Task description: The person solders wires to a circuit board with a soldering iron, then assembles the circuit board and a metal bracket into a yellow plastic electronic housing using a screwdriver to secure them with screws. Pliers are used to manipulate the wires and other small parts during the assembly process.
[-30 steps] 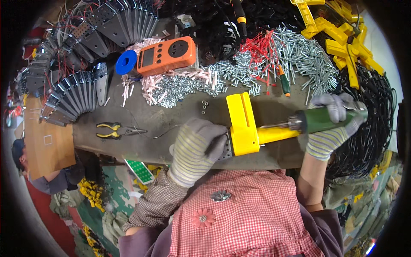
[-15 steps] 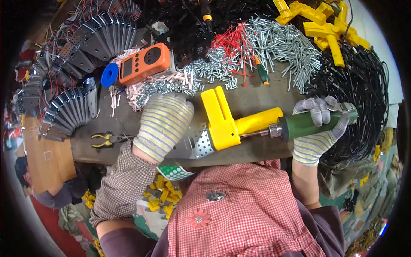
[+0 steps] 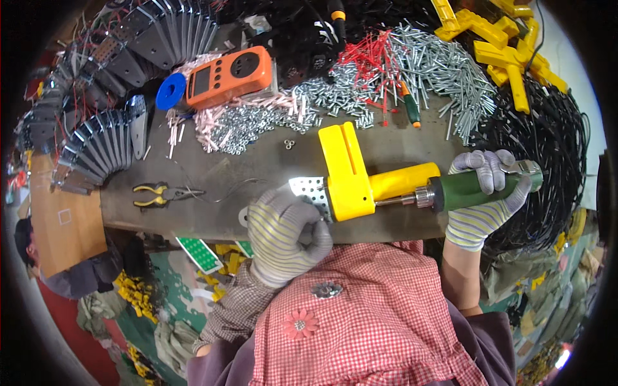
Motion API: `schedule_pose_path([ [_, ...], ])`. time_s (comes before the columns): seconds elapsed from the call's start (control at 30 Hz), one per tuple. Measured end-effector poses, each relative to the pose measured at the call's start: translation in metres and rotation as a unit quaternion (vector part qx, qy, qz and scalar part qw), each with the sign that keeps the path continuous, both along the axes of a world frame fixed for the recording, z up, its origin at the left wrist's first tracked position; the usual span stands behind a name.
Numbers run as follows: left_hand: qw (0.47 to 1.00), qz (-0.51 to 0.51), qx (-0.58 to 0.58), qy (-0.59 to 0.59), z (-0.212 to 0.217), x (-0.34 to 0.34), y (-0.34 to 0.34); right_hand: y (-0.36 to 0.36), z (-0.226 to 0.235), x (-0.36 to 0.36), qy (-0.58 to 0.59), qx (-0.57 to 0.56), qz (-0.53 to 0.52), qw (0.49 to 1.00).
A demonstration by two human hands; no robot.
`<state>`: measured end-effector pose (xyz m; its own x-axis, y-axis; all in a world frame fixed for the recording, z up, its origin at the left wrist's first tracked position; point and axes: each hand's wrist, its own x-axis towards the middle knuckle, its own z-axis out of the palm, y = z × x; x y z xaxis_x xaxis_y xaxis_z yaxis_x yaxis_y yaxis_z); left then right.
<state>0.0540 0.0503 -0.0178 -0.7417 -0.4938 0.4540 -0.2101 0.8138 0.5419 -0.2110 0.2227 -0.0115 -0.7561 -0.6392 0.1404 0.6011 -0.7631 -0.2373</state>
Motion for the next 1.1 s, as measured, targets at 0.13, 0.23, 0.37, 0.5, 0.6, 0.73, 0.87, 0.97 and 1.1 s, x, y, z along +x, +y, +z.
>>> schedule_pose_path([
  [0.13,1.0,-0.005,0.007,0.004,-0.002,-0.003,0.003,-0.003,0.003,0.004,-0.04,0.03,-0.005,0.999],
  [0.23,0.999,0.009,0.006,0.04,-0.007,-0.003,0.002,-0.011,0.007,0.014,-0.043,0.036,-0.001,0.998],
  [0.37,0.999,-0.008,0.013,0.038,-0.007,-0.003,0.001,-0.009,0.002,0.012,-0.026,0.042,-0.007,0.999],
  [0.5,0.999,-0.02,0.023,0.018,-0.006,0.0,0.0,-0.004,-0.006,0.005,-0.001,0.007,0.019,1.0],
  [0.6,0.999,-0.035,0.026,0.002,-0.003,0.003,-0.006,-0.006,-0.005,0.007,0.0,0.012,0.014,1.0],
  [0.73,0.994,-0.008,0.108,-0.004,0.006,0.005,-0.007,-0.002,-0.007,0.006,0.013,0.024,0.009,1.0],
  [0.87,0.996,-0.057,0.061,-0.011,-0.001,0.008,-0.016,-0.005,-0.004,0.008,0.015,0.03,0.012,0.999],
  [0.97,0.997,-0.053,0.053,-0.004,0.0,0.009,-0.015,-0.009,0.002,0.012,-0.019,0.062,-0.027,0.997],
  [1.1,0.994,-0.052,0.089,-0.022,0.004,0.008,-0.015,-0.009,0.001,0.01,-0.023,0.057,-0.015,0.998],
])
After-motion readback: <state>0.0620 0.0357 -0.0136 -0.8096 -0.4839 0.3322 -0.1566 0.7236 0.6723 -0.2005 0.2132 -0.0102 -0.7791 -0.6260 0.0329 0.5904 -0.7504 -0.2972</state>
